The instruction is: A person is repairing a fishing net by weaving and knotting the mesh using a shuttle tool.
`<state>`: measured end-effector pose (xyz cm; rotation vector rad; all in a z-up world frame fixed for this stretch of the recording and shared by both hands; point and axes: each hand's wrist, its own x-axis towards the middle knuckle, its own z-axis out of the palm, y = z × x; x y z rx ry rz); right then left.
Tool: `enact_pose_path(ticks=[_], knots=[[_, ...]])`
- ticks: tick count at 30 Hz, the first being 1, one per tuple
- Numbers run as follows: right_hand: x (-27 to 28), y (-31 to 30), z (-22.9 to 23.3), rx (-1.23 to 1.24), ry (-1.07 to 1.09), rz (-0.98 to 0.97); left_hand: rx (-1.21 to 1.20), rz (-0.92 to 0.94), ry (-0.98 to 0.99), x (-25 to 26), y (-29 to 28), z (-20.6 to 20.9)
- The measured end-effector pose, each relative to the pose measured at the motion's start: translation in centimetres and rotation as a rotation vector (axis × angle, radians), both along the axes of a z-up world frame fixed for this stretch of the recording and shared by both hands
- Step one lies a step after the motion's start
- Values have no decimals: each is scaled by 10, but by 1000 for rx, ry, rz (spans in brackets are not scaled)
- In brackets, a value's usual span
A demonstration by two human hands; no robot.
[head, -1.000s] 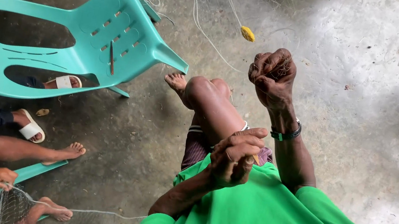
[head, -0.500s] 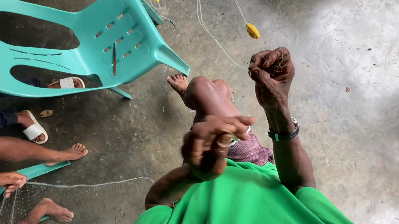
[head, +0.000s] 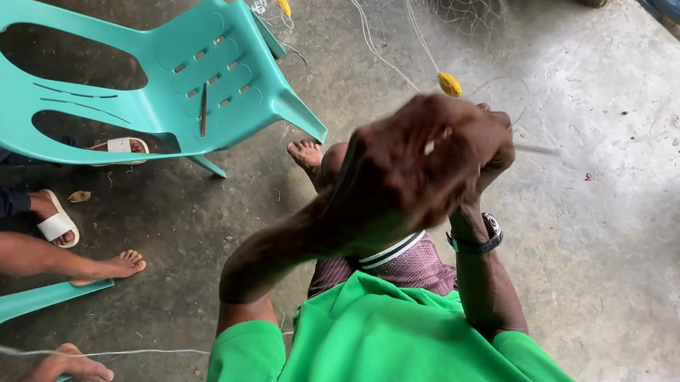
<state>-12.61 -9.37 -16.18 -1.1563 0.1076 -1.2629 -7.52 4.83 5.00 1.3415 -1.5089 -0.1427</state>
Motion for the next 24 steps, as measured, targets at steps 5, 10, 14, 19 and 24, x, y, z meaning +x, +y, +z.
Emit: enact_pose_path(ticks=[5, 10, 14, 19, 24], knots=[[-10, 8, 15, 157, 27, -33, -87, 515, -609, 50, -25, -38], [-7, 1, 2, 210, 28, 11, -232, 687, -933, 61, -26, -92], [-7, 0, -7, 235, 49, 41, -180, 657, -993, 51, -14, -83], [-7, 6, -1, 208, 58, 4, -166, 679, -1039, 48, -11, -77], [-7, 4, -2, 163, 34, -14, -148, 657, -1026, 50, -11, -79]])
